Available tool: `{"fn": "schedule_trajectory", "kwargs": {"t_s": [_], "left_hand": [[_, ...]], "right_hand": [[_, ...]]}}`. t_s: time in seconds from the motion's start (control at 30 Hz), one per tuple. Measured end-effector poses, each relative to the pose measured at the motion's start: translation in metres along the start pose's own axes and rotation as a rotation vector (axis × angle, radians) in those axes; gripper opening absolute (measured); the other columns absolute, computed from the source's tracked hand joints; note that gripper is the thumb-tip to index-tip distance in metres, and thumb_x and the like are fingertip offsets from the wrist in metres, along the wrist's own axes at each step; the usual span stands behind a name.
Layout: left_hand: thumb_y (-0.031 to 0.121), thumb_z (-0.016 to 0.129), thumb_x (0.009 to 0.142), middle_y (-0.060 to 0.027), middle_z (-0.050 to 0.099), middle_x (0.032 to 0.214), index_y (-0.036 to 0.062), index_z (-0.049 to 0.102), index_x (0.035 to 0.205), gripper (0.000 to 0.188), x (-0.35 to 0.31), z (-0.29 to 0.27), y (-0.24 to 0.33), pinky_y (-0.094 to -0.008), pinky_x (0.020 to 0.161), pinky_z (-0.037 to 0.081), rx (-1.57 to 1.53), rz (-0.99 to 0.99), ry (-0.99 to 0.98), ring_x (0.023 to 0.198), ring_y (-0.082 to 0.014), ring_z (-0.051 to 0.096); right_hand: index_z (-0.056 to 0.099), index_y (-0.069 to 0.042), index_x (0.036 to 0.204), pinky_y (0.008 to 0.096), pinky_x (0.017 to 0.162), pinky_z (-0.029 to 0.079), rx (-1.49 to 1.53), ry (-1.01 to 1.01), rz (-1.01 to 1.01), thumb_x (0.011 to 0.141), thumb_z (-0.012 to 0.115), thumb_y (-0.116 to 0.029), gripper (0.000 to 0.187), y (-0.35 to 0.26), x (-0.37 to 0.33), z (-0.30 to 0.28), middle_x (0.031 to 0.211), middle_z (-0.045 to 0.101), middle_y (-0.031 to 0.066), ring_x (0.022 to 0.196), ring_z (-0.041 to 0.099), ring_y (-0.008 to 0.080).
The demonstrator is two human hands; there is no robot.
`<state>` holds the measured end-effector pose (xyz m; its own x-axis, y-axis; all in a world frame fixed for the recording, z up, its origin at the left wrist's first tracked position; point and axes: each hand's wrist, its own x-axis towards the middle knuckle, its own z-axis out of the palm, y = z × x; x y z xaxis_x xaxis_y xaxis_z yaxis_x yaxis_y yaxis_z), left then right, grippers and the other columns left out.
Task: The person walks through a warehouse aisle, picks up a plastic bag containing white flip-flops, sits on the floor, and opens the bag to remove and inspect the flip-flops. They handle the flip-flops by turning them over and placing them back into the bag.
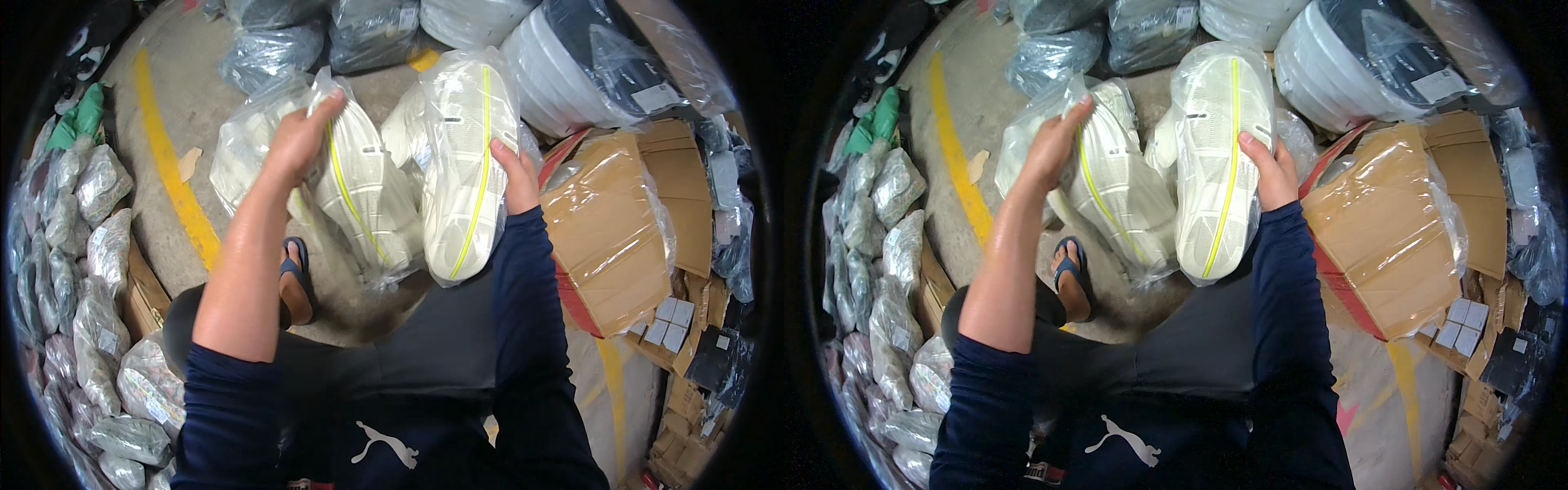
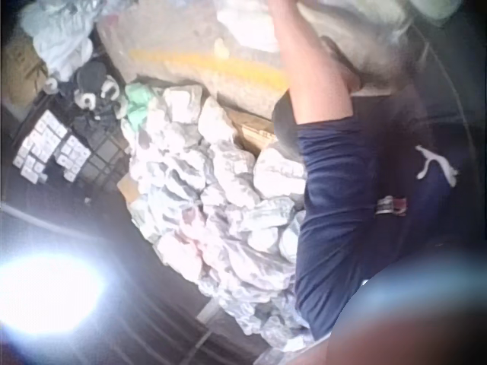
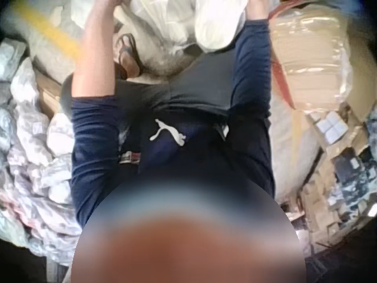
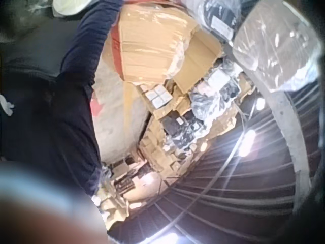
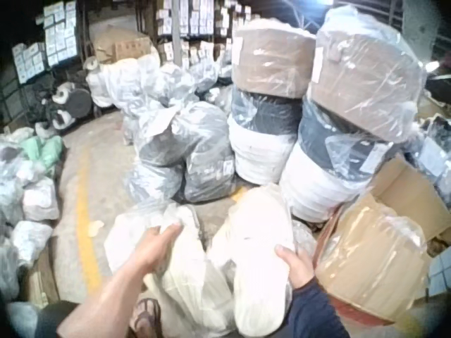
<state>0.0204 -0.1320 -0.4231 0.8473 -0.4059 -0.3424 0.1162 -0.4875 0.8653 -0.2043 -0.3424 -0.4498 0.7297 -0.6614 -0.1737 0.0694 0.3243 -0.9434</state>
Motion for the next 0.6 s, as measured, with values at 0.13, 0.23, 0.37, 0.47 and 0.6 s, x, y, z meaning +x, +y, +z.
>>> {"fn": "schedule_trajectory", "kwargs": {"t_s": [0.13,0.23,0.37,0.47,0.6], "left_hand": [[0.058,0.06,0.088,-0.0128,0.07,0.099,-0.0014,0.068,0.109,0.063,-0.027,-0.03,0.07,-0.0328,0.08,0.052,-0.134,-0.126,-0.233,0.082,-0.0218,0.069],[0.05,0.056,0.094,-0.0092,0.071,0.097,0.0018,0.068,0.107,0.051,-0.042,-0.031,0.087,-0.0323,0.076,0.053,-0.229,-0.145,-0.41,0.077,-0.0181,0.068],[0.05,0.055,0.095,-0.0111,0.071,0.102,0.0008,0.066,0.112,0.053,-0.045,-0.003,0.057,-0.0317,0.077,0.054,-0.208,-0.212,-0.439,0.082,-0.0188,0.069],[0.053,0.052,0.094,-0.0141,0.069,0.109,0.0011,0.064,0.117,0.058,-0.038,0.02,0.028,-0.0363,0.084,0.052,-0.09,-0.203,-0.461,0.089,-0.0232,0.068],[0.055,0.05,0.093,-0.0175,0.064,0.119,0.0017,0.062,0.123,0.062,-0.026,0.034,0.015,-0.0401,0.092,0.047,0.004,-0.222,-0.533,0.102,-0.0272,0.065]], "right_hand": [[0.053,0.006,0.127,0.0283,0.084,0.05,-0.032,-0.065,-0.069,0.09,0.064,-0.021,0.047,-0.048,-0.019,0.003,0.111,0.066,0.014,0.095,0.065,0.0184],[0.054,0.005,0.127,0.0287,0.087,0.05,0.081,-0.144,0.097,0.092,0.061,-0.021,0.045,-0.068,-0.038,0.001,0.115,0.065,0.0146,0.099,0.065,0.0193],[0.055,0.005,0.126,0.0283,0.087,0.049,0.013,-0.126,0.163,0.094,0.058,-0.025,0.044,-0.056,-0.063,-0.003,0.115,0.065,0.0129,0.1,0.063,0.0188],[0.056,0.004,0.125,0.0276,0.086,0.047,-0.326,-0.089,0.034,0.094,0.058,-0.027,0.044,-0.029,-0.073,-0.01,0.112,0.065,0.0113,0.097,0.062,0.0162],[0.057,0.005,0.122,0.0278,0.086,0.048,-0.136,-0.082,0.287,0.095,0.057,-0.029,0.044,0.004,-0.071,-0.027,0.111,0.065,0.0115,0.096,0.063,0.0168]]}}
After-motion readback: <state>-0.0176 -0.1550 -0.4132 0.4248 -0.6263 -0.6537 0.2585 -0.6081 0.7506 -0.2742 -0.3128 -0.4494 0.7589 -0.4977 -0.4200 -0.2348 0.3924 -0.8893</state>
